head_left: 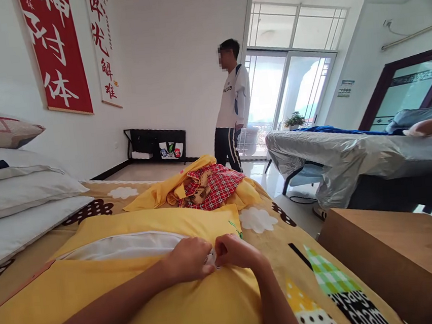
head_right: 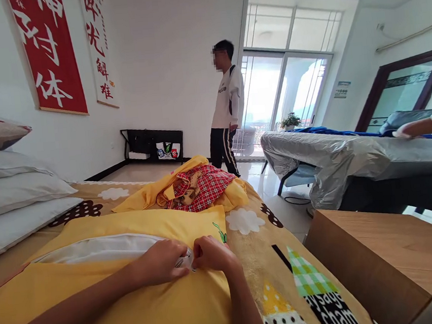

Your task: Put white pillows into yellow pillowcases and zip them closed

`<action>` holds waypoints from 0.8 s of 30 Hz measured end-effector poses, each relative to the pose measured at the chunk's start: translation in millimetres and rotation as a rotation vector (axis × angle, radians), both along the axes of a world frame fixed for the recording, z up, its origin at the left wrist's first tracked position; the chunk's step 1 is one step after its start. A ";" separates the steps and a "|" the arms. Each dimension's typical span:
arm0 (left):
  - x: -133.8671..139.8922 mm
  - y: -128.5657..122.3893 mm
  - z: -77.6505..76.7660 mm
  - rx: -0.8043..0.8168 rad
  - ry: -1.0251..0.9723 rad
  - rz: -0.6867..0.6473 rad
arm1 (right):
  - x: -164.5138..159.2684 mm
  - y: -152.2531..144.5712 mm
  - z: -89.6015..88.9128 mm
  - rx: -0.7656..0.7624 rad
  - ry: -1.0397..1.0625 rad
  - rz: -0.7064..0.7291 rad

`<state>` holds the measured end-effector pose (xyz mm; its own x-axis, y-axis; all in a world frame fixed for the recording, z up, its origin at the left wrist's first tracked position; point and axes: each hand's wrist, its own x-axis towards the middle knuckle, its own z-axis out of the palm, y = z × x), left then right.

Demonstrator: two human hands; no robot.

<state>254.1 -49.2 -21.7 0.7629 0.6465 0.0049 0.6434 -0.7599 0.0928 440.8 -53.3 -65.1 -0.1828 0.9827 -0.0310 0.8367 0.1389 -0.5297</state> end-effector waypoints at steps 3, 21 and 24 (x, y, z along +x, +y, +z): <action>0.6 0.5 -0.1 -0.013 0.024 -0.013 | 4.6 -5.7 7.7 0.022 0.041 0.025; 7.2 12.9 25.8 -0.075 -0.326 -0.182 | 13.8 -28.5 35.5 0.174 0.214 0.049; 2.7 20.9 32.7 -0.174 -0.511 -0.191 | 19.2 -29.8 35.9 0.217 0.162 -0.033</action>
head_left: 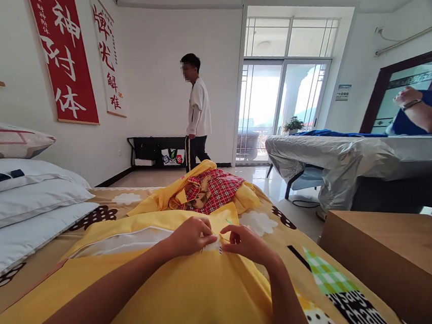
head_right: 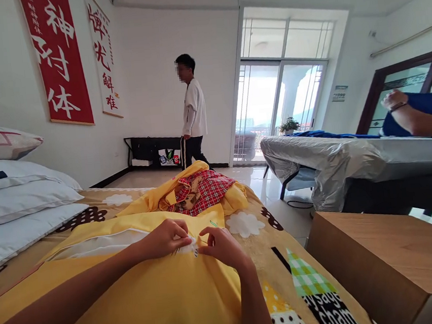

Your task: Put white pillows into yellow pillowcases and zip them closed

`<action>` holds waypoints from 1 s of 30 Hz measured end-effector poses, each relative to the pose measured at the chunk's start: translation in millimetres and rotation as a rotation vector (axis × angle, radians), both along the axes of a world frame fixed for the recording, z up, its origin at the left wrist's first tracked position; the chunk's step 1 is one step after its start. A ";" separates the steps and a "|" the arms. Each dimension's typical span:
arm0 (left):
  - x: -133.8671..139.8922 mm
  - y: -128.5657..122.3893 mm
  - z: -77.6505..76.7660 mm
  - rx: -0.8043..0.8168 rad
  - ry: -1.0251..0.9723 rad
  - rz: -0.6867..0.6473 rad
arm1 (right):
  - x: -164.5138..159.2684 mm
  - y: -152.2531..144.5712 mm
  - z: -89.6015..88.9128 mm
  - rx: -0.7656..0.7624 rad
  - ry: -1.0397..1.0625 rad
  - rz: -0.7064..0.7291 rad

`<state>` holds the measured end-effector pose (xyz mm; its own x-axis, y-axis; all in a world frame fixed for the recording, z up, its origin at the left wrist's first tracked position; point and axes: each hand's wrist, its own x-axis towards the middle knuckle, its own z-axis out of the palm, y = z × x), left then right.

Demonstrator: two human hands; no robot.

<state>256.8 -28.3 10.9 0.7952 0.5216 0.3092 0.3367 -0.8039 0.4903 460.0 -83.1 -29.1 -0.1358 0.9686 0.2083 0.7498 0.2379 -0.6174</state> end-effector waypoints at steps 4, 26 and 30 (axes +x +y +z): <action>-5.0 -2.0 -2.9 -0.105 0.036 0.001 | 4.6 3.3 -6.7 -0.012 -0.104 -0.047; -5.9 22.1 -53.0 -0.238 0.489 0.070 | -27.1 16.4 -27.5 -0.162 -0.284 0.013; 10.4 1.4 -35.7 0.050 0.454 0.197 | -25.7 12.4 -19.9 -0.143 -0.273 0.003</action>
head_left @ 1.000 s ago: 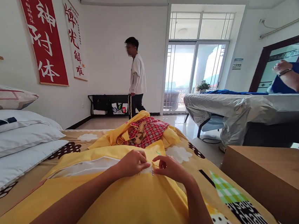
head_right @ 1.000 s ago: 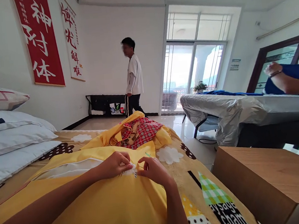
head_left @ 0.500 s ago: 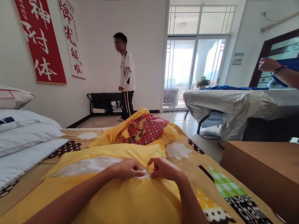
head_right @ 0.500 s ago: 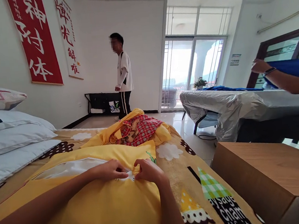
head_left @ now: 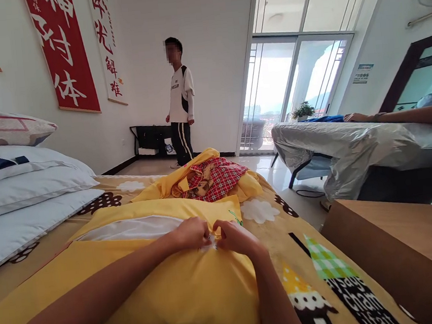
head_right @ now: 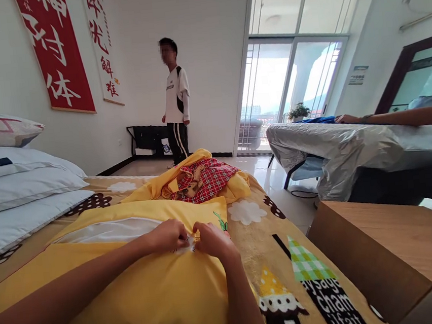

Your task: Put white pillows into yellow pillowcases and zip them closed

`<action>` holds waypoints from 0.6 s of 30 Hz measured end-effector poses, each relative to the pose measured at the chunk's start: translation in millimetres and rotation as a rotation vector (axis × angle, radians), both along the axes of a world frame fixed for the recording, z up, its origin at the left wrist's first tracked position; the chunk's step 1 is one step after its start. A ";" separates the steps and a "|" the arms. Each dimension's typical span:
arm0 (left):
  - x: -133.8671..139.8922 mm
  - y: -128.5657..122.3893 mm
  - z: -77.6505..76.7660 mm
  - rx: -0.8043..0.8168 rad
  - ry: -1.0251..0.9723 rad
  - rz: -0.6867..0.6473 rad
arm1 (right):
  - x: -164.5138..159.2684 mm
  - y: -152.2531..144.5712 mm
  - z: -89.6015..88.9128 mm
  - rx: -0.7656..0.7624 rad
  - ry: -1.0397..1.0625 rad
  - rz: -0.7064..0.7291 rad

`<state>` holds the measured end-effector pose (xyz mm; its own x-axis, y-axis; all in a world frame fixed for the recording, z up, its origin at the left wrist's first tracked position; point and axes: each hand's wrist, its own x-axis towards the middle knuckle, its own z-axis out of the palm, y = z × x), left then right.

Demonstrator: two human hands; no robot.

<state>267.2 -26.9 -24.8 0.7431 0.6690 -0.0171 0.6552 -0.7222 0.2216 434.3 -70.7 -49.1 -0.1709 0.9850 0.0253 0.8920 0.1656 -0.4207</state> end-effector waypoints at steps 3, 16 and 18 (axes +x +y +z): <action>12.2 -11.8 16.5 0.147 0.002 -0.018 | 5.7 -6.1 5.5 0.038 0.009 0.023; 10.7 17.2 25.1 -0.635 -0.743 0.112 | 20.0 -9.2 6.9 0.207 0.090 0.011; 10.9 17.2 26.8 -0.744 -0.786 0.156 | 16.8 -8.1 8.4 0.225 0.112 0.025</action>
